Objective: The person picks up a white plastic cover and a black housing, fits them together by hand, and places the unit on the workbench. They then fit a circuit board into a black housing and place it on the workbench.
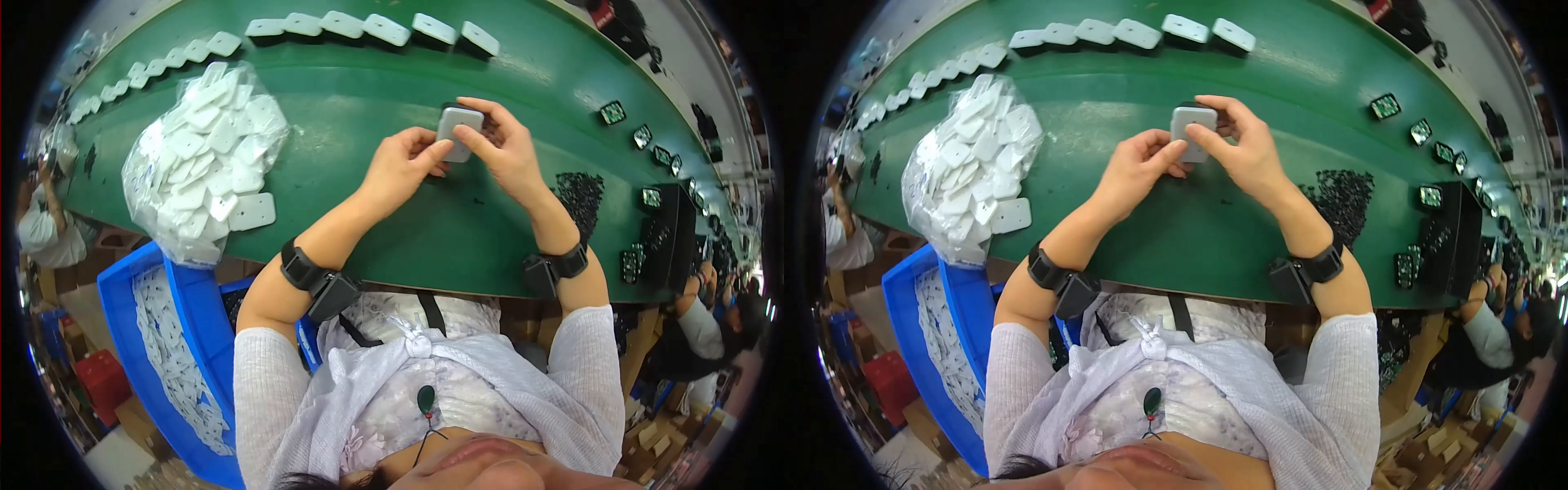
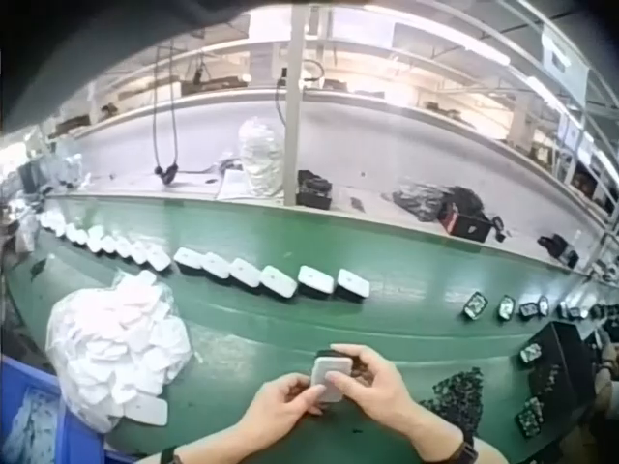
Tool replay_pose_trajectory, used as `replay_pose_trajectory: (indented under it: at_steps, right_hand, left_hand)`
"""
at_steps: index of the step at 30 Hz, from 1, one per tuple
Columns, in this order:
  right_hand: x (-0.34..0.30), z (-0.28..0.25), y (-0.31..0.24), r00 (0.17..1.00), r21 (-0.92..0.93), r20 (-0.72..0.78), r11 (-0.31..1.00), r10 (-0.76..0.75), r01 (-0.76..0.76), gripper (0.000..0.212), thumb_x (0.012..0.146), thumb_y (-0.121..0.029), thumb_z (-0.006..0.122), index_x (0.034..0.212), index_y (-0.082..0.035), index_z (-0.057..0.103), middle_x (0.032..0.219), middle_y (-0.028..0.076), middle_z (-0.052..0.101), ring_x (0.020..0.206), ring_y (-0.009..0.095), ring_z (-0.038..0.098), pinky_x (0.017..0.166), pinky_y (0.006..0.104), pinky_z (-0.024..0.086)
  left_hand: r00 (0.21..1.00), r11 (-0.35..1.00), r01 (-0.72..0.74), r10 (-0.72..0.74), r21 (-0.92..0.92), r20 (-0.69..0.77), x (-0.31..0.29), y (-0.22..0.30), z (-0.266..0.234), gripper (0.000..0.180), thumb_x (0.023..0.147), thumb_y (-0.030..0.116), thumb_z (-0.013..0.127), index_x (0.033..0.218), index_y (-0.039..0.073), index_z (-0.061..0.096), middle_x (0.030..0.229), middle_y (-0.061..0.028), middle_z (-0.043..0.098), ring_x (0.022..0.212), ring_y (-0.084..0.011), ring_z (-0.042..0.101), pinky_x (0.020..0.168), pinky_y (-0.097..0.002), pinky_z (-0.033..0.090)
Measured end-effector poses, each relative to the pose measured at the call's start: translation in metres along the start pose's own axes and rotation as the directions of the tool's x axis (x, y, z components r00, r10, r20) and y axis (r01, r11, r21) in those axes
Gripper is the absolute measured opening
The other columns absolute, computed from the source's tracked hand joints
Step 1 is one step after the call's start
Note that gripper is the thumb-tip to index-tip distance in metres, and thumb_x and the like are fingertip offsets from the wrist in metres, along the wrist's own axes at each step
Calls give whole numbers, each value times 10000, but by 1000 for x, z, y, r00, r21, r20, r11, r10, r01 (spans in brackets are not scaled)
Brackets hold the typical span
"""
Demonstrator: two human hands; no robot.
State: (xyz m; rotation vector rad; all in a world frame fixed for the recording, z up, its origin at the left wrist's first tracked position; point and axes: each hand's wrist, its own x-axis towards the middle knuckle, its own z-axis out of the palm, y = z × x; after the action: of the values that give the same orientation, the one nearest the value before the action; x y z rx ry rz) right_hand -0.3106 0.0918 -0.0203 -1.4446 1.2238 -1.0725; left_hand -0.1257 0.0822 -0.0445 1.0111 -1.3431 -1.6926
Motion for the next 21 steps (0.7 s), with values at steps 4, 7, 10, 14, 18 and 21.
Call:
replay_pose_trajectory:
  at_steps: [4, 7, 10, 14, 18, 21]
  right_hand:
    - [9, -20, -9, 997, -77, -30, 994, -75, 72, 428, 895, -133, 674, 1288, -19, 550, 1123, 56, 625, 1008, 121, 586, 883, 257, 467]
    - [34, -52, -9, 984, -279, -53, 949, -170, 149, 475, 869, -112, 687, 1311, -22, 537, 1141, 76, 626, 1019, 145, 594, 906, 277, 466]
    - [65, -88, 1, 976, -450, -112, 885, -185, 116, 460, 851, -99, 687, 1283, -19, 549, 1132, 85, 622, 1002, 160, 596, 901, 288, 470]
    - [108, -137, 25, 975, -585, -135, 808, -179, 67, 336, 867, -130, 671, 1171, -11, 593, 997, 49, 618, 930, 137, 569, 835, 262, 472]
    - [142, -178, 41, 993, -570, 44, 819, 106, -62, 400, 887, -166, 649, 1253, -19, 588, 1026, 25, 633, 919, 116, 565, 830, 260, 462]
    - [157, -210, 72, 977, -525, 106, 845, 187, -104, 431, 924, -240, 622, 1269, 13, 572, 1075, 27, 633, 944, 118, 567, 819, 257, 457]
  left_hand:
    - [992, 987, -125, 127, 100, -12, -6, -5, 3, 346, 919, 213, 644, 1131, -54, 587, 956, -124, 682, 816, -146, 651, 716, -274, 527]
    - [967, 928, -228, 251, 296, -43, -36, 1, -12, 348, 893, 164, 661, 1186, -4, 576, 1062, -130, 657, 864, -196, 644, 762, -303, 526]
    - [880, 668, -319, 471, 672, -51, -75, 10, -41, 388, 837, 74, 685, 1204, 20, 572, 1136, -129, 627, 943, -253, 622, 806, -340, 512]
    - [856, 645, -255, 497, 720, -142, -125, 17, -68, 392, 841, 19, 655, 1222, 18, 564, 1151, -139, 619, 943, -249, 616, 797, -333, 500]
    - [720, 544, -131, 627, 829, -298, -182, 31, -104, 364, 863, -24, 606, 1222, -14, 549, 1148, -149, 620, 924, -234, 608, 793, -314, 490]
    - [459, 556, 38, 728, 830, -509, -235, 48, -134, 267, 921, -38, 532, 1187, -27, 554, 1086, -122, 638, 883, -170, 609, 804, -277, 478]
